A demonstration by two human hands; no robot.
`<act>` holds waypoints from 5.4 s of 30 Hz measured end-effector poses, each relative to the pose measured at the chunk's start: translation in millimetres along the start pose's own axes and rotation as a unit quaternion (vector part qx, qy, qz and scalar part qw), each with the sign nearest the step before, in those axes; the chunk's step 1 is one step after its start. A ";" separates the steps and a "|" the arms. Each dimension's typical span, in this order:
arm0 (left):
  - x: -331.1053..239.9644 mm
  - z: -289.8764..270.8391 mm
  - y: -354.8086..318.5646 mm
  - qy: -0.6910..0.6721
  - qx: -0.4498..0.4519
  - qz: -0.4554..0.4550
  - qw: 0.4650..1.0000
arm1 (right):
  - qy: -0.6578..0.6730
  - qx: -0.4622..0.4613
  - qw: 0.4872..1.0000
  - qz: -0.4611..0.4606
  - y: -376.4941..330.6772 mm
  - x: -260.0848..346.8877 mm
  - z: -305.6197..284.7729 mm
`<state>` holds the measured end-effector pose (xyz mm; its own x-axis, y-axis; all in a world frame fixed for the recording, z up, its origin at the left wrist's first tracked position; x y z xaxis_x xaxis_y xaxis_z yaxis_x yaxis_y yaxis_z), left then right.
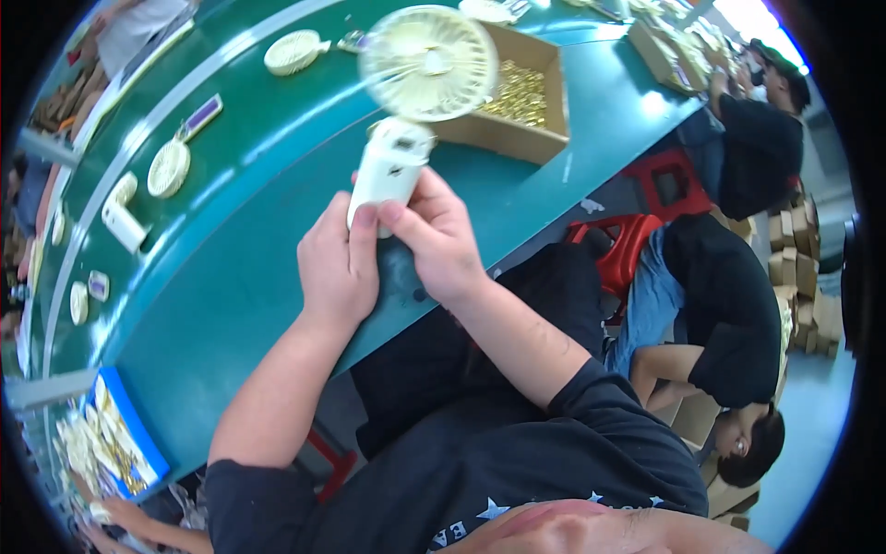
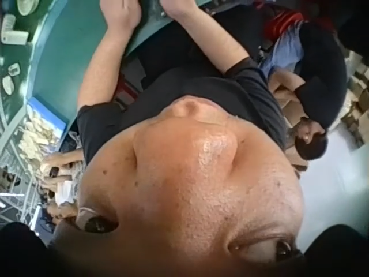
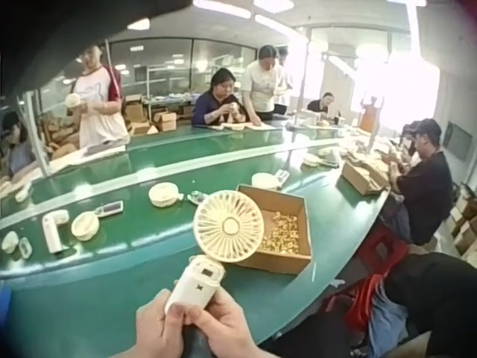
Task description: The person assembles portable fans by connecting internal wiring and circuit boards into the handle bases, snapping the outer plastic casing covers onto the handles by hand, and placing the assembled fans along the assembly line table.
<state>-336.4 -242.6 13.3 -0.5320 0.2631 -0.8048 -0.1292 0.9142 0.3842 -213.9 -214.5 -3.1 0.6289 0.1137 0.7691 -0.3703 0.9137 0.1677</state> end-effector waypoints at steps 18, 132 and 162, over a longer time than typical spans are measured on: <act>30.8 25.2 24.1 -0.639 0.115 -0.162 0.743 | -0.337 -0.072 0.934 -0.092 4.6 -4.6 -12.5; -50.4 -84.4 -11.9 0.132 0.036 -0.011 0.990 | -0.068 0.003 0.991 0.119 31.1 35.1 74.1; 71.9 -140.4 109.3 -0.023 -0.075 -0.442 0.894 | -0.497 0.237 0.835 -0.021 63.5 43.9 43.7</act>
<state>-506.3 -167.1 61.0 -0.1320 -0.5257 -0.8404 -0.5951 0.7201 -0.3570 -239.7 -168.5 68.2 -0.1428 -0.5089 0.8489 -0.7393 0.6251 0.2504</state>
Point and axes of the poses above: each hand's wrist, its own y-axis towards the middle knuckle, its own z-axis out of the palm, x = y × z, the point moved 5 cm from there along y, towards the middle knuckle, and after that the axes turned 1 degree about -y, right-handed, at the moved point
